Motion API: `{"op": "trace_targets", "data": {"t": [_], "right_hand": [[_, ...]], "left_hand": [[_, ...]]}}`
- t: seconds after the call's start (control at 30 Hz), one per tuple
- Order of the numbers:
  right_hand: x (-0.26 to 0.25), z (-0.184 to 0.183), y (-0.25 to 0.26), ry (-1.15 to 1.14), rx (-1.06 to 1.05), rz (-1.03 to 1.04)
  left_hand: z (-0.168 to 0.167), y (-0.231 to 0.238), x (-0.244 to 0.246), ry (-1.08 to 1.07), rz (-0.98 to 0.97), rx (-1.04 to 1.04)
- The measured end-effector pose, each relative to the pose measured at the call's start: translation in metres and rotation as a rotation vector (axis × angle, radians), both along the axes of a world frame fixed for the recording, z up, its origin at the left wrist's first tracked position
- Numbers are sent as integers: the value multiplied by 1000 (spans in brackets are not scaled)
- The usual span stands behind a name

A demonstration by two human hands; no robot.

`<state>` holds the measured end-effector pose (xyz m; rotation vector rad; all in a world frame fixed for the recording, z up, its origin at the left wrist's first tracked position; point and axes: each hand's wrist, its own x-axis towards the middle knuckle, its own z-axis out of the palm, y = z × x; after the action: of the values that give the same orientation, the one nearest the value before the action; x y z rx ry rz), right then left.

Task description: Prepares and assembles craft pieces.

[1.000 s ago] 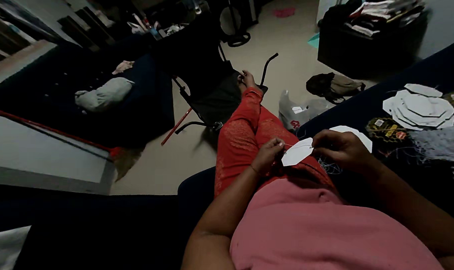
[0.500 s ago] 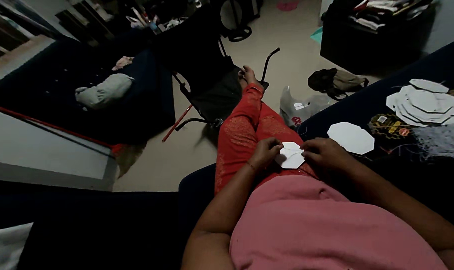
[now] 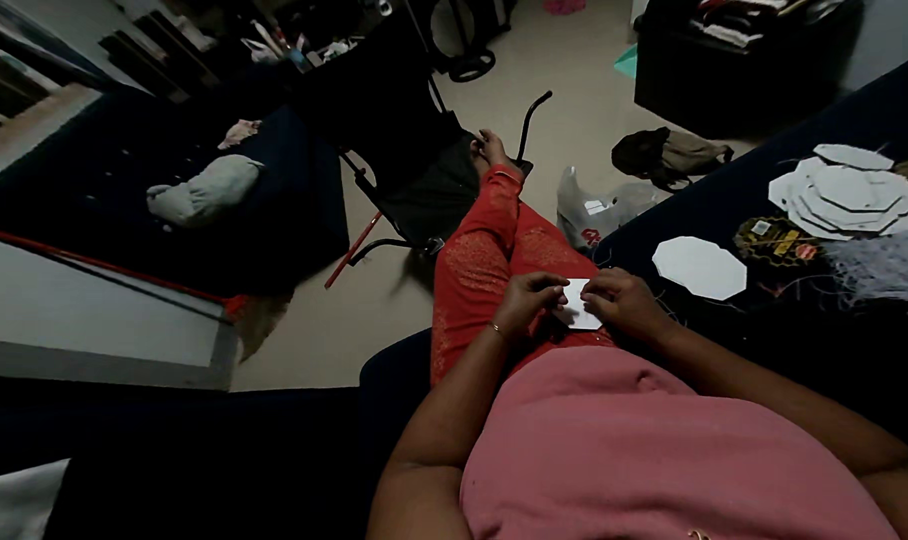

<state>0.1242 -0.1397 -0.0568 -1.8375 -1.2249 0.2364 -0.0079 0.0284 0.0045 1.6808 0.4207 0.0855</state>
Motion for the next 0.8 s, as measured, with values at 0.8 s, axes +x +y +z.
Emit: {"op": "trace_targets", "data": {"t": [0.8], "right_hand": [[-7,-8,-2,57,91,31]], "left_hand": [[-9,-6,-2,-189,125,337]]}}
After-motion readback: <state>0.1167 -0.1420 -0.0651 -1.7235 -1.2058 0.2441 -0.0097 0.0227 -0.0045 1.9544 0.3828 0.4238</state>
